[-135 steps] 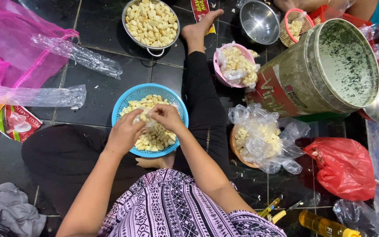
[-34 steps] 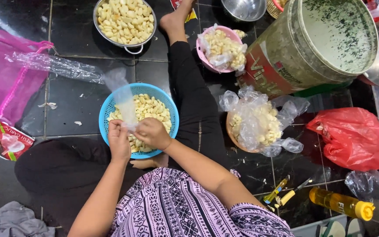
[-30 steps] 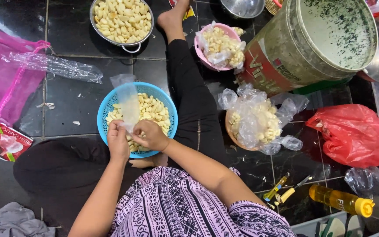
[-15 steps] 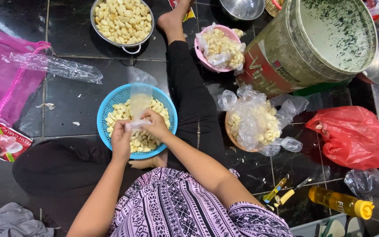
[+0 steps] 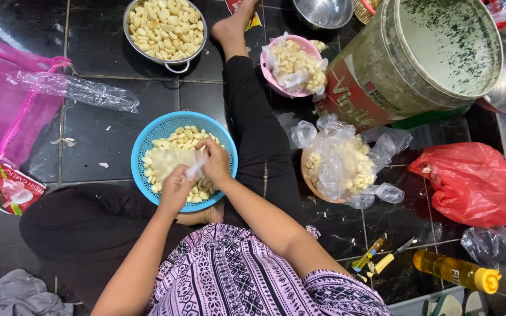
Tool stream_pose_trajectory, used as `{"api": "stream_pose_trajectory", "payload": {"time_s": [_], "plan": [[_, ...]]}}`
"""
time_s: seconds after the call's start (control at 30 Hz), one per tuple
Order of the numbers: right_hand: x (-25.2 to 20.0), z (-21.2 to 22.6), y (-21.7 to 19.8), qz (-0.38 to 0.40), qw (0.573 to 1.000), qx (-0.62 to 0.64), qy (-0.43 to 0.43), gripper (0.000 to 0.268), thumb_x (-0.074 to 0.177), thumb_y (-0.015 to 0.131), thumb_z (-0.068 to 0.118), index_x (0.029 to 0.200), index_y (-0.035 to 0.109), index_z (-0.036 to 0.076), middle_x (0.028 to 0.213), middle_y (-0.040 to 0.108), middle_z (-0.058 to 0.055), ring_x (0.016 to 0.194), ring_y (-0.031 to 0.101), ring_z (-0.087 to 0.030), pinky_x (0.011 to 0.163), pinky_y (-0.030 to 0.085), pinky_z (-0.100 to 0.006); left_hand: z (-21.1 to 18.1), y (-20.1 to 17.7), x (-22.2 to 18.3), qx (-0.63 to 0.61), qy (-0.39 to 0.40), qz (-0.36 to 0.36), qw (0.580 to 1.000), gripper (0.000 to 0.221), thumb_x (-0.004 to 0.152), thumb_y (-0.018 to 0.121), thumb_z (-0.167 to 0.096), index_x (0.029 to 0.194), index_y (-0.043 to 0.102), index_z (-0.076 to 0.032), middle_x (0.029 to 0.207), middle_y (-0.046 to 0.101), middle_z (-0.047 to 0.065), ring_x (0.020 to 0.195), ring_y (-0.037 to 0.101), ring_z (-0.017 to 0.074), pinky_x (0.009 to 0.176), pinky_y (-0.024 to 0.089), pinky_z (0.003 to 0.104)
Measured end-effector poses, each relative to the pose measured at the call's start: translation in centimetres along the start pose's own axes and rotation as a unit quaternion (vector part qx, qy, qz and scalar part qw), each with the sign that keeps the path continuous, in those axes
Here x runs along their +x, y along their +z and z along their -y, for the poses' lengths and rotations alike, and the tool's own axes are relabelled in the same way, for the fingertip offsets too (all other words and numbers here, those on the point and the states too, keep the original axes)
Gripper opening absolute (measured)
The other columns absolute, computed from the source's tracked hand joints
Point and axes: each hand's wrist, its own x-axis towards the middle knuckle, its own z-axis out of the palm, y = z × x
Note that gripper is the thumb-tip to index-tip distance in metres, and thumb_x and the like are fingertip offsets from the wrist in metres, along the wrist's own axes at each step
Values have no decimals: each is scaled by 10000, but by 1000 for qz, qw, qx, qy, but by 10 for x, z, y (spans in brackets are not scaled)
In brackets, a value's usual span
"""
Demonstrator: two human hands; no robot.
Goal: Manually packaging peeled garlic cloves into small plastic bags using a small container as a scoop while sitting on the floor.
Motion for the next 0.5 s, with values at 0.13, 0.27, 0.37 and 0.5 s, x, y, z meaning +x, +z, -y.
{"api": "stream_pose_trajectory", "payload": {"time_s": [0.13,0.27,0.37,0.5], "plan": [[-1,1,5,28,990,138,-6,286,816,727,67,1066,709,204,811,688,5,745,536,-93,710,446,-229,5,-6,8,79,-14,-28,996,157,823,761,-143,931,647,-146,772,651,91,762,636,254,729,487,402],[-16,8,2,215,935,274,59,524,743,752,-42,1210,625,159,758,649,29,686,573,-24,660,491,-177,22,-18,23,-79,-61,-126,987,194,945,543,-5,1096,580,-120,951,681,97,868,646,223,815,522,399],[-7,-4,4,182,955,232,28,463,714,702,-40,1140,655,136,695,528,44,637,504,-30,591,417,-185,24,-13,22,-218,-87,-107,966,163,977,538,11,1062,579,-122,972,666,12,875,636,108,816,538,317],[0,15,-11,50,992,-114,-18,430,694,745,96,1067,696,304,847,666,7,875,603,-220,836,511,-351,-4,-7,11,-301,-33,32,953,83,972,593,-22,1010,567,-92,858,660,32,843,641,99,833,508,254]]}}
